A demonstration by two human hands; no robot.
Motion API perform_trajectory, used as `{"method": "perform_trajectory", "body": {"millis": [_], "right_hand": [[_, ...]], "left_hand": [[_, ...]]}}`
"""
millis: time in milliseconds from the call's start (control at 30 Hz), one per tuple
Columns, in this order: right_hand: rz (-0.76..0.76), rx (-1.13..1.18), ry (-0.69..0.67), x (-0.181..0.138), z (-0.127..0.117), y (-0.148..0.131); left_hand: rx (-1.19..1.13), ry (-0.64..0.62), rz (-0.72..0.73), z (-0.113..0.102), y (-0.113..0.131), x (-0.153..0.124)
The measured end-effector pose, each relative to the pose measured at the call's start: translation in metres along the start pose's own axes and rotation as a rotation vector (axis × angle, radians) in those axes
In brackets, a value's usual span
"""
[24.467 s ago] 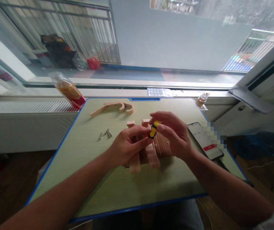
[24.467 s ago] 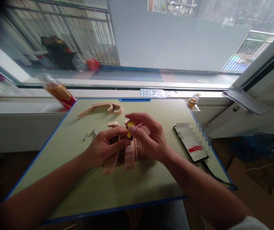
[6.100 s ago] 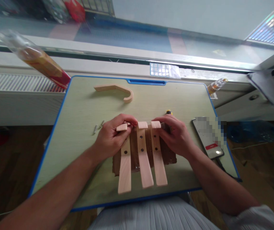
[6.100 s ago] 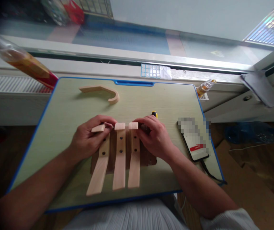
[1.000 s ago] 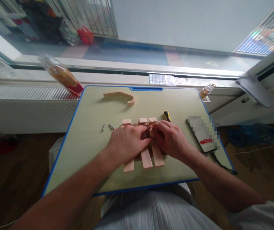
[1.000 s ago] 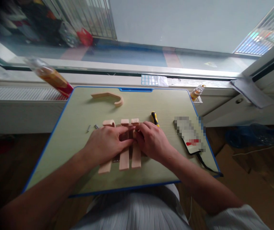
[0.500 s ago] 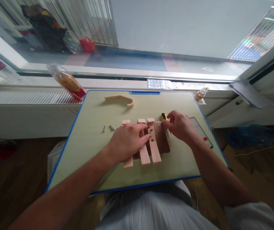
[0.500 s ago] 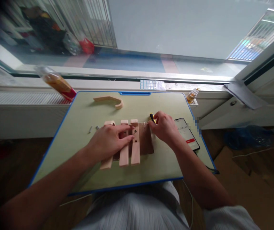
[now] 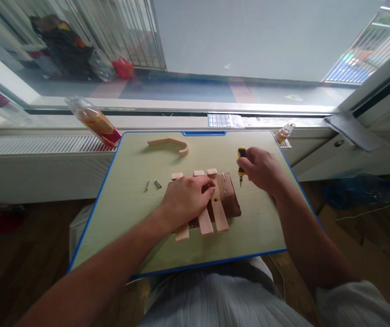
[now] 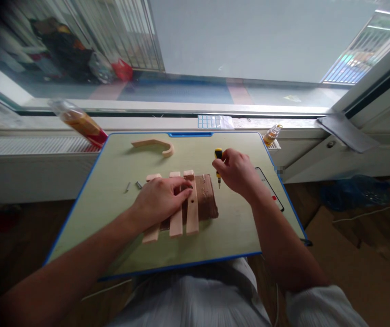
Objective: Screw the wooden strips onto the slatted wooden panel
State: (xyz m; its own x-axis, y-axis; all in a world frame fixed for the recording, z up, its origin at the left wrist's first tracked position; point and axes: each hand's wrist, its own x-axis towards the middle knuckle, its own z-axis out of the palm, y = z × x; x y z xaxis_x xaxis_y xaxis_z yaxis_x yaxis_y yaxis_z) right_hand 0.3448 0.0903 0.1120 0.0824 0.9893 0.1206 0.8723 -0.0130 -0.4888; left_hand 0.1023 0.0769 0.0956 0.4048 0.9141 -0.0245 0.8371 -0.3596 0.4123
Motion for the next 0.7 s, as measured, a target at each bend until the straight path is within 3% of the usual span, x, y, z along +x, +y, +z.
{"method": "perform_trajectory", "body": {"millis": [67,167,433,700], "right_hand": [[-0.093,0.239,0.044,-0.013,-0.013,-0.009],[-0.188,0.435,-0.042,-0.027,-0.019,-0.019],[-0.383,0.285,-0.066,-0.028,-0.015,-0.032],[-0.449,0.163,-0.095,-0.022,-0.019,-0.036]], "left_hand": [[-0.008,-0.003,-0.009,0.002,-0.001,0.000],[-0.014,-0.002,-0.020,0.004,-0.002,0.001],[0.002,0.010,0.001,0.005,-0.004,0.003],[0.043,-0.007,0.006,0.006,-0.004,0.003]]}}
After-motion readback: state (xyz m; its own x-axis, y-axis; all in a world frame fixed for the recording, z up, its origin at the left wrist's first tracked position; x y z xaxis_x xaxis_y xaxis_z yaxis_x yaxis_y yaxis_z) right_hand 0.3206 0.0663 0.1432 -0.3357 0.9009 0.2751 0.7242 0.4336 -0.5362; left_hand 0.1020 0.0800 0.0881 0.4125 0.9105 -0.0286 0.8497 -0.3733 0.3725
